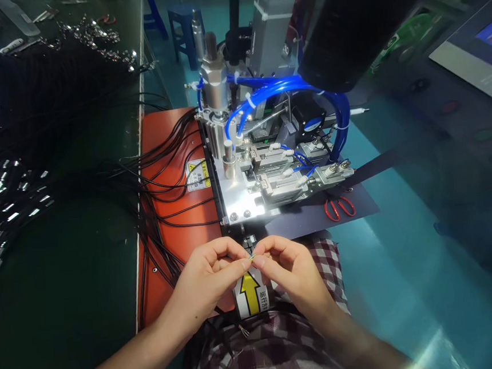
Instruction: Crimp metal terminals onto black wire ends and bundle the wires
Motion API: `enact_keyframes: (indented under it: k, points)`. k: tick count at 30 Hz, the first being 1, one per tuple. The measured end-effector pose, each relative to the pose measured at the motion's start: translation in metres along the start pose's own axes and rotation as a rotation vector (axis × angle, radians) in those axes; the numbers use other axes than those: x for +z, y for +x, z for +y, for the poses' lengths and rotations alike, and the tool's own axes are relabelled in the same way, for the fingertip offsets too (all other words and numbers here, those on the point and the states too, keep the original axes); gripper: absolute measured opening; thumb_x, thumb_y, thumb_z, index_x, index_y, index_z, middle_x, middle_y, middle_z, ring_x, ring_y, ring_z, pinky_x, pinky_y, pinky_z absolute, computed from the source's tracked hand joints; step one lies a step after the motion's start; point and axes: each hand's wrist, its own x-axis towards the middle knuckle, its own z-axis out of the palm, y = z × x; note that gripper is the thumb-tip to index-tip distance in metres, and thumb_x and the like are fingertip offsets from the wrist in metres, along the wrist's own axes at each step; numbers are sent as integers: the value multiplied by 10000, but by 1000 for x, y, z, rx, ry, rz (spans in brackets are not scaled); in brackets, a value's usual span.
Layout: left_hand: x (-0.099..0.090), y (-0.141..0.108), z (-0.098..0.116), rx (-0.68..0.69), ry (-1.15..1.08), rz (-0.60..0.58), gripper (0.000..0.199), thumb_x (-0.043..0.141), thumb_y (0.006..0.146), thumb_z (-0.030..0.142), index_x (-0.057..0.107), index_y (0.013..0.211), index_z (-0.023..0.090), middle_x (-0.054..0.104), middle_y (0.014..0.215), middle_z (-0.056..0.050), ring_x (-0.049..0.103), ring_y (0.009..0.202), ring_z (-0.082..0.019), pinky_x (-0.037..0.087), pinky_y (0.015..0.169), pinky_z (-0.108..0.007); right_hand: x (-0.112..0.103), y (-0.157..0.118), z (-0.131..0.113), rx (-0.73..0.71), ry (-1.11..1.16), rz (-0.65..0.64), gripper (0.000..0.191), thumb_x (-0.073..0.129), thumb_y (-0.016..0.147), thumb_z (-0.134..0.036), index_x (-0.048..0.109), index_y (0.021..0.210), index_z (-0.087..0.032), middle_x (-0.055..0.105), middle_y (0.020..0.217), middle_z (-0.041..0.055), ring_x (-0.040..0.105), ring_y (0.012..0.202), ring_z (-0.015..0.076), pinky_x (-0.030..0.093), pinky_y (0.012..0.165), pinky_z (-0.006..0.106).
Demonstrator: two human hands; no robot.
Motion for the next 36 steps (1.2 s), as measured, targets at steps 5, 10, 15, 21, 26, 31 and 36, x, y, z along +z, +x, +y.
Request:
enact_keyframes:
  k: [5,10,15,21,26,31,36]
  points:
    - [1,-1,0,-17,11,-5,189,597,771,348,533,730,175,377,390,99,464,347,-79,245,320,-141,1,1,-2,1,-5,12,135,636,739,-265,578,699,-150,490,542,-47,440,490,74,336,469,206]
    - [2,-1,-1,0,17,9,184,597,774,337,535,725,171,372,391,98,473,355,-77,225,324,-137,2,0,-1,1,17,10,145,634,743,-267,564,693,-151,489,528,-53,430,475,66,332,466,200]
    - [0,0,-1,1,19,-4,188,595,776,348,537,747,172,373,393,99,463,349,-73,232,326,-131,2,0,-2,-4,23,5,148,641,745,-272,573,708,-145,505,530,-50,442,476,66,337,463,196]
    - [2,-1,0,-23,-4,-14,216,598,775,382,531,753,178,365,390,101,413,324,-67,261,313,-134,2,1,-3,-3,18,7,159,647,739,-285,569,695,-153,500,519,-53,433,462,70,330,452,205]
    - [1,0,-2,-9,-23,0,234,609,776,394,532,757,174,375,398,96,382,323,-56,248,309,-134,3,1,-2,1,3,13,174,639,755,-308,562,698,-162,506,529,-48,451,474,79,346,474,219]
    - [0,1,-5,28,-57,16,209,625,775,351,537,746,164,378,407,96,368,343,-39,250,334,-126,3,0,-1,-10,-6,7,166,639,762,-307,571,716,-163,504,529,-50,444,477,80,351,483,220]
    - [1,0,-5,1,-47,8,217,617,787,370,533,756,172,383,402,96,400,339,-52,232,321,-127,2,0,0,12,21,4,170,648,755,-304,568,717,-159,499,533,-52,447,482,79,350,485,216]
